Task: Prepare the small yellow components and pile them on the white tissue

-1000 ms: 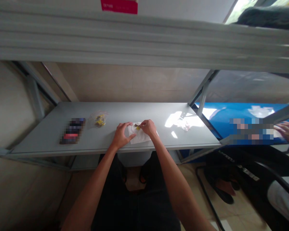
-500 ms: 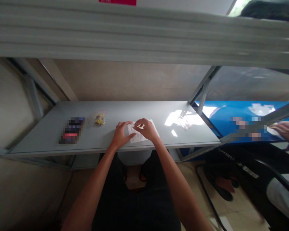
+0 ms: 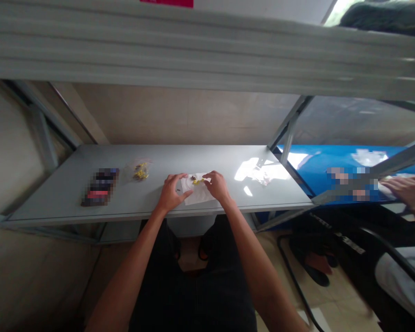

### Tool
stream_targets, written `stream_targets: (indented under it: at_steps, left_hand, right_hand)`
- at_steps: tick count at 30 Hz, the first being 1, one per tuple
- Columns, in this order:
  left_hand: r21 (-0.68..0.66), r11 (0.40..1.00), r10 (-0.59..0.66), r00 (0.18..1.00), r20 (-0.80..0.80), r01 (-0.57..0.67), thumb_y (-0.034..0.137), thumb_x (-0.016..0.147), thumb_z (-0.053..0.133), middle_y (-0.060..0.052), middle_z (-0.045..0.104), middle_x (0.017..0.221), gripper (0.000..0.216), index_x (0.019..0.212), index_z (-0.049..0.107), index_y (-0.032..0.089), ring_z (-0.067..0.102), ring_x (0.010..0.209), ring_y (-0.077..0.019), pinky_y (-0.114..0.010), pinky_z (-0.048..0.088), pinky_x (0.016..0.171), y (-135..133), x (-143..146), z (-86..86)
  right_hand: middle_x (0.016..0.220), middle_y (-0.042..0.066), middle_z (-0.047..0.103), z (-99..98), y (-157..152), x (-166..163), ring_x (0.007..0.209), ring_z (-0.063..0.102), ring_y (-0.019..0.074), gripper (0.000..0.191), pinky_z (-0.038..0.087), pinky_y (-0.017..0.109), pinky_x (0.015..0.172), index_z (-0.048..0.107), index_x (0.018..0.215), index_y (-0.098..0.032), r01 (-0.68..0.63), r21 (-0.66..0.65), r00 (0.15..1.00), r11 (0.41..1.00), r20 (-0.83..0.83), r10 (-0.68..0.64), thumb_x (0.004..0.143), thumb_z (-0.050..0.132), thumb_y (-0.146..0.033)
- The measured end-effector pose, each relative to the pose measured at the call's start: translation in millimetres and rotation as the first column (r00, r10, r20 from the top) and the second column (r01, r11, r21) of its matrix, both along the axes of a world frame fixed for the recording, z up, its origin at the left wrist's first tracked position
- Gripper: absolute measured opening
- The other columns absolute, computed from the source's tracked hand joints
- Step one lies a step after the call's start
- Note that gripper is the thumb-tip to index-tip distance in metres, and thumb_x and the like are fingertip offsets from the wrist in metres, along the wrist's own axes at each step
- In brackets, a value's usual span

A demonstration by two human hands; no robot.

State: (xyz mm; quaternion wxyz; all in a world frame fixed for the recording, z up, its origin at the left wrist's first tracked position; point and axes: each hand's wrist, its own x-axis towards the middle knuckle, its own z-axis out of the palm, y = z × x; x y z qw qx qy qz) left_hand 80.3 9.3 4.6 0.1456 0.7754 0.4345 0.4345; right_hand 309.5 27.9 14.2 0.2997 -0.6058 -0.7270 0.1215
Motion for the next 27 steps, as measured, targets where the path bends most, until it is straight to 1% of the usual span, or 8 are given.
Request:
stream_targets:
  at_steps: [2, 5, 9, 13, 16, 24, 25, 27]
  left_hand:
    - [0.006, 1.0, 0.0, 1.0, -0.003, 0.0, 0.03, 0.079, 0.084, -0.009, 0.068, 0.127, 0.055, 0.129, 0.061, 0.023, 0.06, 0.12, -0.0296, -0.048, 0.048, 0.108, 0, 0, -0.1]
    - [0.004, 1.0, -0.003, 1.0, -0.014, 0.003, 0.03, 0.079, 0.085, -0.009, 0.068, 0.126, 0.056, 0.129, 0.061, 0.023, 0.06, 0.119, -0.0298, -0.048, 0.048, 0.107, -1, 1, -0.2]
    - [0.0, 1.0, 0.004, 1.0, -0.027, -0.004, 0.032, 0.08, 0.084, -0.01, 0.067, 0.127, 0.056, 0.13, 0.06, 0.024, 0.06, 0.119, -0.0296, -0.048, 0.048, 0.107, -1, 2, 0.4]
    - [0.001, 1.0, -0.017, 0.999, -0.047, 0.017, 0.039, 0.08, 0.085, -0.01, 0.068, 0.127, 0.059, 0.131, 0.06, 0.024, 0.059, 0.119, -0.0299, -0.048, 0.048, 0.107, 0, 1, 0.8]
    - [0.016, 1.0, -0.025, 0.998, -0.057, 0.026, 0.041, 0.08, 0.085, -0.01, 0.068, 0.126, 0.059, 0.131, 0.06, 0.023, 0.059, 0.118, -0.0297, -0.047, 0.048, 0.107, 1, 1, 0.7]
    - [0.025, 1.0, -0.015, 0.998, -0.064, 0.016, 0.04, 0.081, 0.084, -0.009, 0.069, 0.126, 0.057, 0.13, 0.06, 0.023, 0.06, 0.118, -0.0287, -0.045, 0.048, 0.107, 0, 1, 0.4]
    - [0.026, 1.0, -0.011, 0.998, -0.064, 0.013, 0.04, 0.081, 0.084, -0.009, 0.069, 0.126, 0.058, 0.13, 0.06, 0.023, 0.06, 0.119, -0.0289, -0.046, 0.048, 0.107, 0, 1, 0.6]
    - [0.03, 1.0, -0.005, 0.998, -0.063, 0.007, 0.039, 0.08, 0.085, -0.009, 0.068, 0.126, 0.059, 0.13, 0.06, 0.024, 0.06, 0.119, -0.0294, -0.046, 0.048, 0.107, -1, 2, 1.4]
  right_hand:
    - [0.108, 0.011, 0.075, -2.7, 0, -3, 0.102, 0.067, 0.0239, 0.02, 0.049, 0.034, 0.092, 0.08, 0.102, -0.02, 0.018, -0.006, 0.998, 1.0, 0.052, -0.018, 0.093, 0.065, -0.012]
    - [0.104, 0.011, 0.073, -4.1, -2, -6, 0.102, 0.066, 0.0248, 0.018, 0.049, 0.034, 0.09, 0.079, 0.097, -0.019, 0.048, -0.021, 0.996, 0.999, 0.071, -0.047, 0.094, 0.062, -0.012]
    - [0.095, 0.008, 0.072, 0.0, -7, -8, 0.092, 0.064, 0.0217, 0.017, 0.048, 0.032, 0.085, 0.076, 0.09, -0.019, 0.041, 0.042, 0.998, 0.998, -0.04, -0.04, 0.093, 0.061, -0.011]
    - [0.095, 0.004, 0.072, 8.2, -16, -18, 0.075, 0.062, 0.0148, 0.012, 0.048, 0.027, 0.073, 0.076, 0.093, -0.021, -0.137, 0.129, 0.944, 0.982, -0.285, 0.169, 0.095, 0.065, -0.021]
    - [0.097, 0.004, 0.072, 11.5, -20, -29, 0.073, 0.063, 0.0131, 0.011, 0.048, 0.025, 0.07, 0.077, 0.092, -0.022, -0.236, 0.12, 0.904, 0.964, -0.336, 0.263, 0.094, 0.067, -0.023]
    - [0.099, 0.004, 0.074, 6.0, -18, -37, 0.07, 0.062, 0.0125, 0.01, 0.049, 0.025, 0.069, 0.079, 0.091, -0.022, -0.263, 0.093, 0.88, 0.96, -0.384, 0.278, 0.09, 0.069, -0.023]
    - [0.098, 0.004, 0.074, 5.3, -18, -34, 0.071, 0.063, 0.013, 0.011, 0.05, 0.025, 0.069, 0.079, 0.092, -0.022, -0.242, 0.099, 0.885, 0.965, -0.386, 0.262, 0.09, 0.068, -0.023]
    - [0.096, 0.004, 0.074, 3.8, -17, -25, 0.071, 0.062, 0.0144, 0.014, 0.05, 0.026, 0.072, 0.078, 0.092, -0.021, -0.119, 0.111, 0.922, 0.987, -0.357, 0.151, 0.091, 0.064, -0.021]
